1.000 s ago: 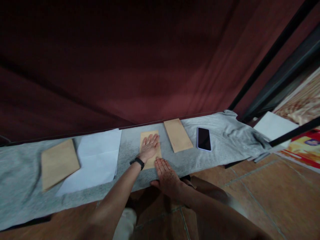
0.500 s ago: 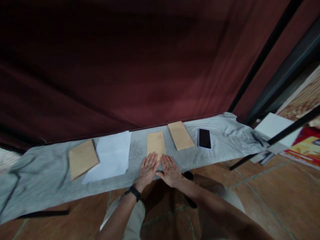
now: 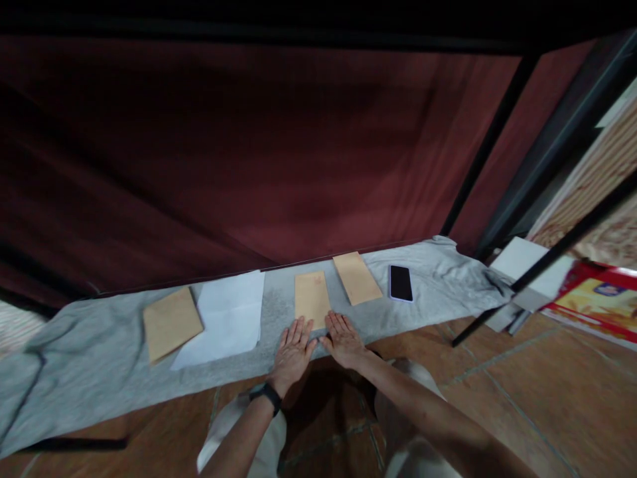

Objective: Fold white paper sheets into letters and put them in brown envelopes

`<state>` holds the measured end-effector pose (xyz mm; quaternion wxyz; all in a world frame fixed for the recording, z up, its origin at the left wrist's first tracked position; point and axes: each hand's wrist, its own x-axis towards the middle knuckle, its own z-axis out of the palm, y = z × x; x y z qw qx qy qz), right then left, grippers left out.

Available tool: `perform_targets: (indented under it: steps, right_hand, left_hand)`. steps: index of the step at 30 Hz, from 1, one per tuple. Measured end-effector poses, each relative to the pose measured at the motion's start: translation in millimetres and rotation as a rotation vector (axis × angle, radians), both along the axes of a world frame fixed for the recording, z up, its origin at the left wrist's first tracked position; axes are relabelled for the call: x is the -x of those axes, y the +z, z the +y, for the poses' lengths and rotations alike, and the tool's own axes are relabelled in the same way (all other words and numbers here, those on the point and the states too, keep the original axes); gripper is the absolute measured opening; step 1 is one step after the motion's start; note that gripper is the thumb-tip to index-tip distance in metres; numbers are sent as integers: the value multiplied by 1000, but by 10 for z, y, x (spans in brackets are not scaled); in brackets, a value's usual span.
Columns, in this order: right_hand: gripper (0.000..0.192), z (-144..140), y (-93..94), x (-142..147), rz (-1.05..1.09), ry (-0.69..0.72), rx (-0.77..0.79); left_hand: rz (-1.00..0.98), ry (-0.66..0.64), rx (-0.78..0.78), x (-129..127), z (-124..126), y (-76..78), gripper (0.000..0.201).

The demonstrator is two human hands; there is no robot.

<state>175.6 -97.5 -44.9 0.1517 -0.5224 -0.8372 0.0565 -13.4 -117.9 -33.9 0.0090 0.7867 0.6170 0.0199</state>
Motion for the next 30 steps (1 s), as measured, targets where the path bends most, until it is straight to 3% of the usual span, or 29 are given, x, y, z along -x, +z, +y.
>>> perform_targets:
  steps: [7,12,16,20,24,30]
  right_hand:
    - [59,-194,-61,250,89,113,-91]
    - [63,-201,-172,160,45,82,-173]
    - [64,-225,-171,100,5,36,-218]
    - [55,-209,-57,158,15,-18,-154]
    - [43,-138,51,237,10,-62,-81]
    - [41,-110,100,279,-25,-86,-67]
  left_hand:
    - [14,-64,-39,61,10,-83,55]
    - [-41,-64,-121,136,-8,-209,57]
    - [-112,-59,-154,238,-48,-224,58]
    - [-357,60,-120,253,59,-154,46]
    - [-707,263,-95,172,306,-80,40]
    - [-921,427,84,124,535,0,65]
